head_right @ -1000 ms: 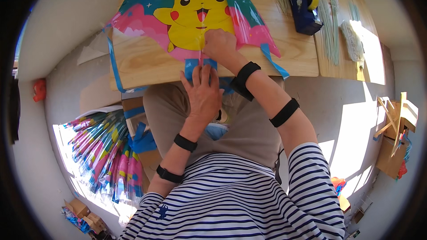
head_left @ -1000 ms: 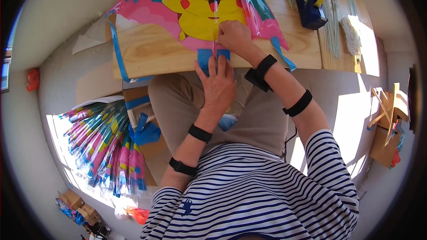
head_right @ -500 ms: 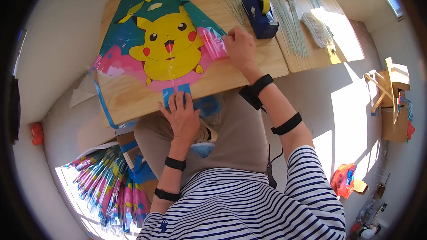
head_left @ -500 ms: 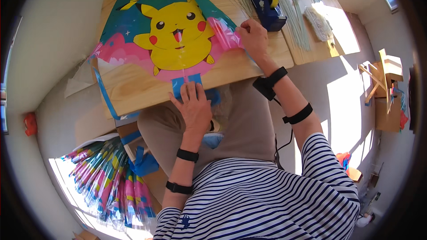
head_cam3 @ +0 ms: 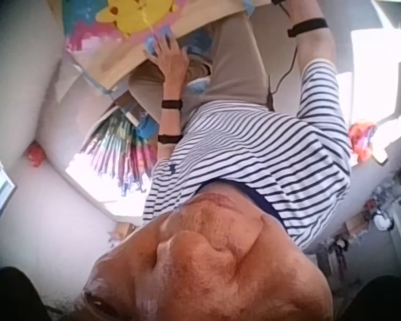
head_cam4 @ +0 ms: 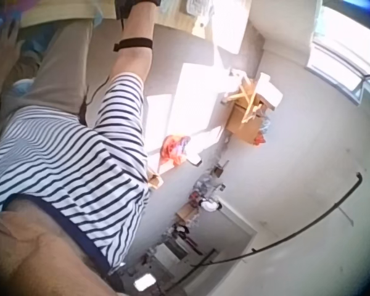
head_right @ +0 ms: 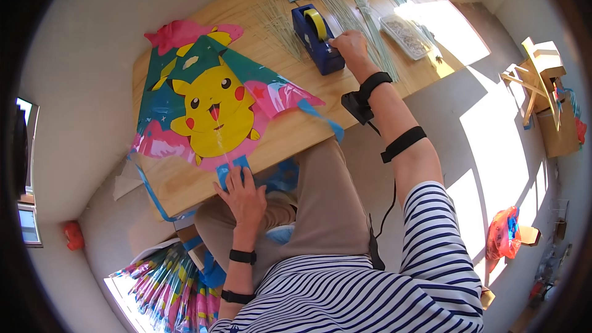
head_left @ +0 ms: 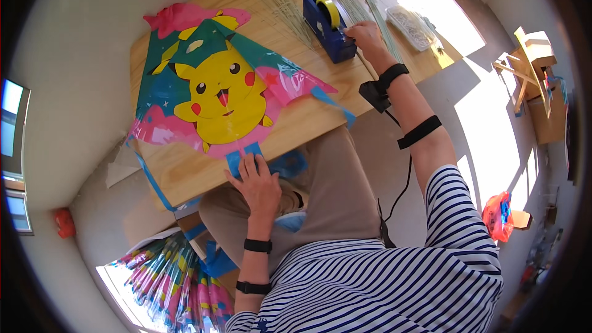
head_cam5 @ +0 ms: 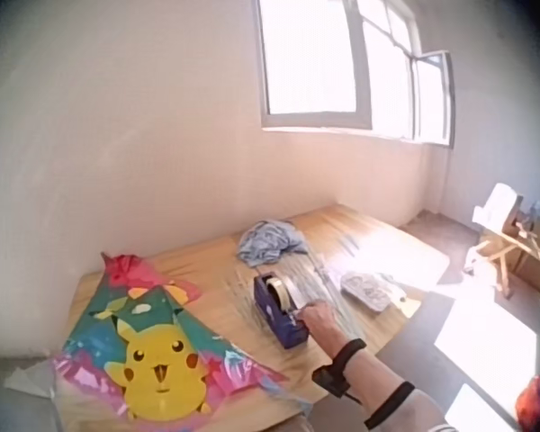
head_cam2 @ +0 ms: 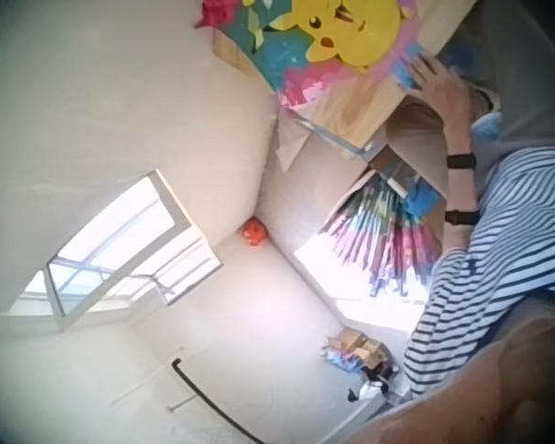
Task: Assembling a plastic kite featuring a character design by attaching blue plastic strips and tape.
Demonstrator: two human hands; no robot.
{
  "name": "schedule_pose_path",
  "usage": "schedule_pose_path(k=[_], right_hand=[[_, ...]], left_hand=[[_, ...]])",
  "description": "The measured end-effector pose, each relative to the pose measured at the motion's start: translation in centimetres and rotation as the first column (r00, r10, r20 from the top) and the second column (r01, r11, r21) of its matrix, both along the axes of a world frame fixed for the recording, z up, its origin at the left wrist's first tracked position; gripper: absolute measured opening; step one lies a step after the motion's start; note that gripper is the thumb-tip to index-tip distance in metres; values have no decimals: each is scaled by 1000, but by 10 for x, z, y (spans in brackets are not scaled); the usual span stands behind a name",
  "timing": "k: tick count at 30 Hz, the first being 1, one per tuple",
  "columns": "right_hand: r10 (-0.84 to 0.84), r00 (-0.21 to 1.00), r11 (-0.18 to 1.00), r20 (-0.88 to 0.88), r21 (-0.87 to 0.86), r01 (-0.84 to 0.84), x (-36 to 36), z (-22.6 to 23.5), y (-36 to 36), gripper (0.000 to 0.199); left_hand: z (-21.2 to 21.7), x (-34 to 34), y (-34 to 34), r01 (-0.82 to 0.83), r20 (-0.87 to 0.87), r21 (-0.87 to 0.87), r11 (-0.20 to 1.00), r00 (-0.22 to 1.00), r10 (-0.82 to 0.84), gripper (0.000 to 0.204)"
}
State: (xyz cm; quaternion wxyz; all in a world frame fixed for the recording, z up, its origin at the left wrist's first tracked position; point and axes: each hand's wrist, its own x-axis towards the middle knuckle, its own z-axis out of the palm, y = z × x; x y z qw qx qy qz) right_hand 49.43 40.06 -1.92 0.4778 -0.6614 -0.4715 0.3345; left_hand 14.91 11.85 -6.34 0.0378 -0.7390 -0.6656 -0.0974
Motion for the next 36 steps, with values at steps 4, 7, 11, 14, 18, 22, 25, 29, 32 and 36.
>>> schedule_pose_path(k=[4, 7, 11, 14, 18, 22, 25, 29, 32, 36], right_hand=[[32, 977, 999, -213, 32, -25, -1, 5, -14, 18], [64, 932, 996, -357, 84, -36, -3, 3, -23, 13], [127, 903, 992, -410, 70, -107, 10, -8, -20, 10], [151, 869, 989, -471, 73, -132, 18, -9, -23, 10], [146, 865, 989, -481, 82, -121, 16, -6, -30, 13], [164, 888, 986, -429, 54, -156, 16, -8, -38, 12], [48, 887, 996, -460, -40, -75, 8, -14, -45, 15], [12, 724, 992, -689, -81, -94, 5, -23, -64, 24], [33, 378, 994, -925, -10, -111, 2, -45, -80, 31], [-141, 228, 988, -963, -151, -26, -5, -46, -93, 34]], left_hand=[[-2, -1, -1, 8, -20, 2, 1000, 1000, -8, 67], [-2, -1, -1, 12, -26, -2, 1000, 1000, -12, 68], [-2, 2, 0, 12, -25, -11, 1000, 1000, -12, 68], [-2, 3, 0, 8, -20, -13, 1000, 1000, -9, 68], [-4, 1, 0, 2, -17, -4, 1000, 1000, -3, 68], [-4, 1, 0, -6, -22, -19, 1000, 1000, 6, 68], [-3, 1, 0, 1, -21, -22, 1000, 1000, -1, 68], [-3, 1, 0, 4, -21, -32, 999, 1000, -5, 68], [-4, 1, 0, 7, -21, -26, 1000, 1000, -8, 69], [-4, 2, -1, -4, -12, -22, 1000, 1000, 4, 68]])
